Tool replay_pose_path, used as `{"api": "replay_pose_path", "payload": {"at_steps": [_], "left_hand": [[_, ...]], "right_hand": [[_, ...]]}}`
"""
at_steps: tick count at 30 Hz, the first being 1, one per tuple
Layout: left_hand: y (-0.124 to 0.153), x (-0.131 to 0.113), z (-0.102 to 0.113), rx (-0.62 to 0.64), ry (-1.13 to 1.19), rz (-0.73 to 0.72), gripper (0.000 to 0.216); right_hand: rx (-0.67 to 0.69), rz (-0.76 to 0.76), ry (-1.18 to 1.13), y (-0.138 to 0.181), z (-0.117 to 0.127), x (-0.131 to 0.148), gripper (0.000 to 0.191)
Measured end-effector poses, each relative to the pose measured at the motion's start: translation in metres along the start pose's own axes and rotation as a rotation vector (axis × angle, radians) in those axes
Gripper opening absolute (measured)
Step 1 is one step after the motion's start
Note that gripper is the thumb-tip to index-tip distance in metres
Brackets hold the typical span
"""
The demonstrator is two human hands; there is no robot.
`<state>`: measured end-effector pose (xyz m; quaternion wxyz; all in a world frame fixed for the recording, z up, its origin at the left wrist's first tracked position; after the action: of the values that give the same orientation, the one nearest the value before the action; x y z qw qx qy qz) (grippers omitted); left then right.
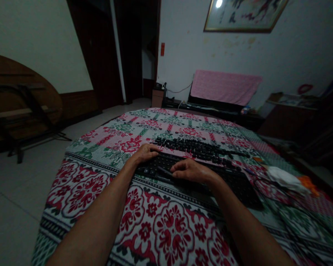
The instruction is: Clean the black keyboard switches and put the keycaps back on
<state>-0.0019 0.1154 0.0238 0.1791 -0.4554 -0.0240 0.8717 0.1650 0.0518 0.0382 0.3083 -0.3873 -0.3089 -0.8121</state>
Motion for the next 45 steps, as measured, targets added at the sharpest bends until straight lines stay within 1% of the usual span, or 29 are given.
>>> {"api": "replay_pose_path", "payload": {"at_steps": [5,10,14,21,26,31,37,42,45], "left_hand": [[0.001,-0.002,0.001,-0.007,-0.003,0.011,0.030],[0.001,-0.002,0.001,-0.015,-0.014,0.005,0.028],[0.000,-0.001,0.001,-0.024,-0.053,0.007,0.027],[-0.003,0.005,0.000,-0.010,-0.055,-0.015,0.029],[-0.004,0.009,-0.001,0.000,-0.050,0.002,0.029],[-0.003,0.007,-0.001,0.001,-0.062,-0.006,0.030],[-0.002,0.005,0.000,-0.012,-0.042,0.013,0.029],[-0.001,0.003,0.000,-0.019,-0.053,0.016,0.028],[-0.001,0.003,0.000,-0.017,-0.046,0.015,0.027]], "right_hand": [[0.019,-0.004,0.053,0.000,0.000,-0.003,0.034],[0.000,-0.010,0.127,-0.001,-0.001,-0.004,0.033],[-0.022,0.013,0.170,-0.003,-0.002,-0.003,0.029],[-0.041,0.049,0.258,-0.003,-0.004,0.002,0.022],[-0.077,0.029,0.354,-0.004,-0.003,0.004,0.025],[-0.098,0.077,0.451,-0.003,-0.004,0.012,0.023],[-0.119,0.089,0.467,-0.003,-0.004,0.013,0.024],[-0.123,0.068,0.485,-0.004,-0.005,0.015,0.020],[-0.112,0.094,0.498,-0.004,-0.007,0.018,0.017]]}}
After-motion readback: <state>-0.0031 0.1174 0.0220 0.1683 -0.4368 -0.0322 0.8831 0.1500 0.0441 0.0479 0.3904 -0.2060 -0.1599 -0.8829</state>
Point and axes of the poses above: each hand's wrist, its own y-axis away from the middle knuckle, its own z-axis out of the back of the hand, x = y × z, the point moved 8 cm from there along -y, towards the middle knuckle, and after that the axes turned 3 degrees about x, right-handed, at the moved point
